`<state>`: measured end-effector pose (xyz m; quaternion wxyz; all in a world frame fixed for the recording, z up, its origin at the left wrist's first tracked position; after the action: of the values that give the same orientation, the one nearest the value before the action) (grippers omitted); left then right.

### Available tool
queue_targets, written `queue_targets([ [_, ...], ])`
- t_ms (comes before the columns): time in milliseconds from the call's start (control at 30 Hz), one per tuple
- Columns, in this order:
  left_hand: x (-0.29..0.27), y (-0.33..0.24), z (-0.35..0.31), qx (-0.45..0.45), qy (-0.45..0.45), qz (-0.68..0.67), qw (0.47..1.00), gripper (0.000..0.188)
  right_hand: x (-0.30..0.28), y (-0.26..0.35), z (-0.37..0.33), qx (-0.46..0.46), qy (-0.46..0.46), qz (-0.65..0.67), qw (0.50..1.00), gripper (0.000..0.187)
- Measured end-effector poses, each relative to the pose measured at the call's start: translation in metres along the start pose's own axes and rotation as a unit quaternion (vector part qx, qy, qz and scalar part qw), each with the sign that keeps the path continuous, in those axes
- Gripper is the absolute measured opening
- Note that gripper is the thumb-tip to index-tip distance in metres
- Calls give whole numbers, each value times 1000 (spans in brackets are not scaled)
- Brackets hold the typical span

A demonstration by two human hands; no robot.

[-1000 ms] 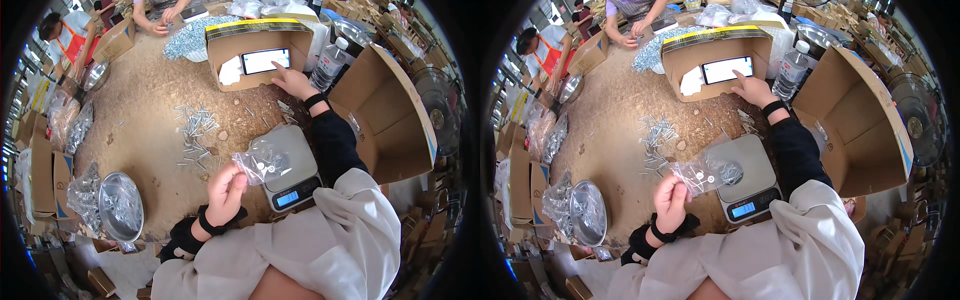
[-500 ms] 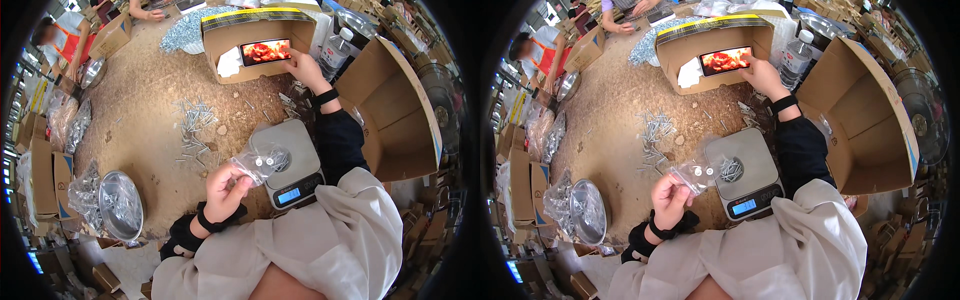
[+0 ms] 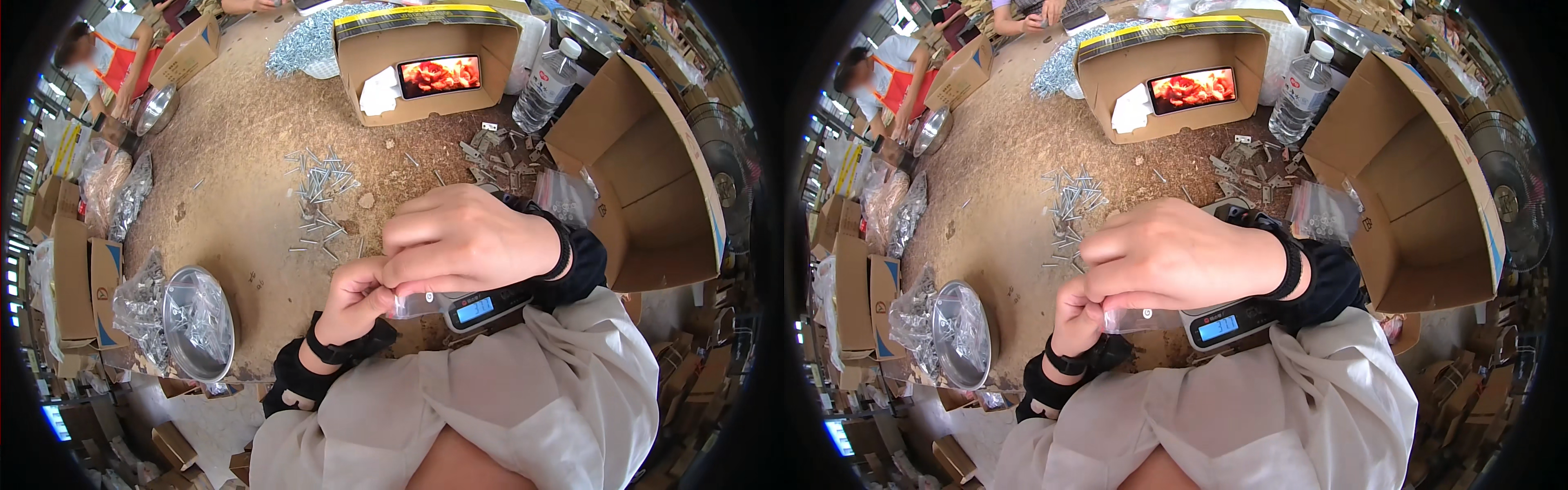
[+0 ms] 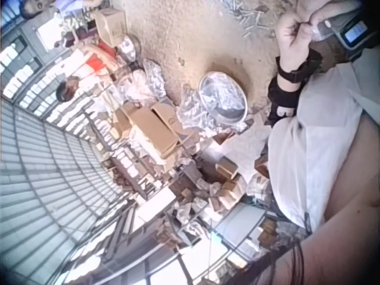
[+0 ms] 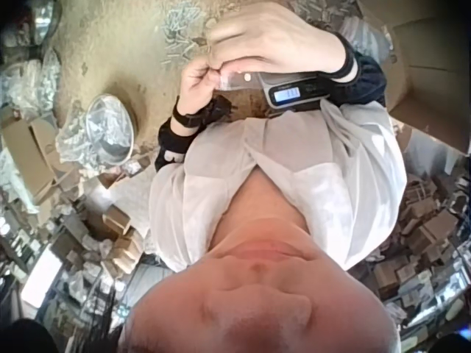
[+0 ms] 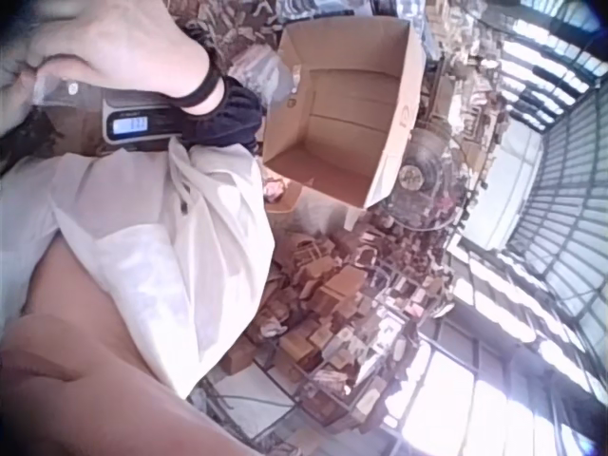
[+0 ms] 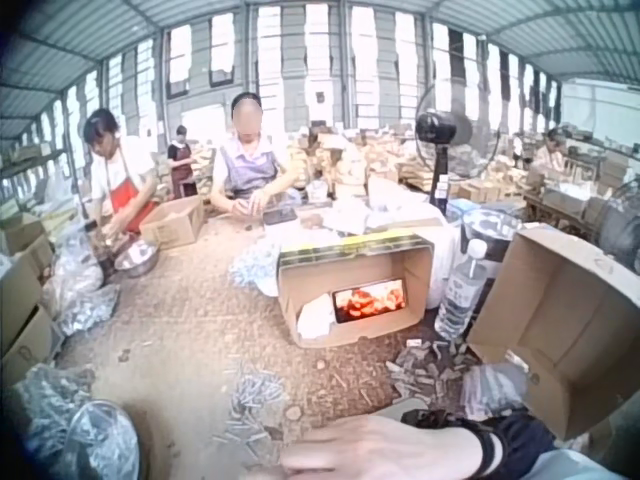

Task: The person sits at a low table and repeatedly picks up small metal screws, placing them onto a digital scale to measure their weight. After weighing, the person transfers the screws into small plastic bags and seals them. The process is repeated multiple times with different batches of screws.

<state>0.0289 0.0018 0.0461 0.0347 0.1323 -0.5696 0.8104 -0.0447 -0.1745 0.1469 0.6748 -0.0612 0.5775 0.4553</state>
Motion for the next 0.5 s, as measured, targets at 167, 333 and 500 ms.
queue_targets([
  [167, -2, 8, -1, -10, -32, -111, 993, 31, 3, -1, 5, -24, -66, -60, 996, 19],
  [333, 3, 2, 3, -31, -178, -165, 970, 16, 10, 6, 12, -13, -53, -193, 980, 25],
  [500, -31, -14, 1, 7, -164, -12, 986, 17, 15, 0, 5, -29, -45, -160, 986, 23],
])
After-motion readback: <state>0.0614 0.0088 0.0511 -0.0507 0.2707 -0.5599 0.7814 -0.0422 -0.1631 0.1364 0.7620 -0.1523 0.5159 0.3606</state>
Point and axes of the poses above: each hand's wrist, its own z-axis towards the middle knuckle, its own x-axis out of the palm, y = z × x, the point moved 2 cm from there along z, towards the middle knuckle, and after that the axes turned 13 degrees about y, right-handed, at the moved point
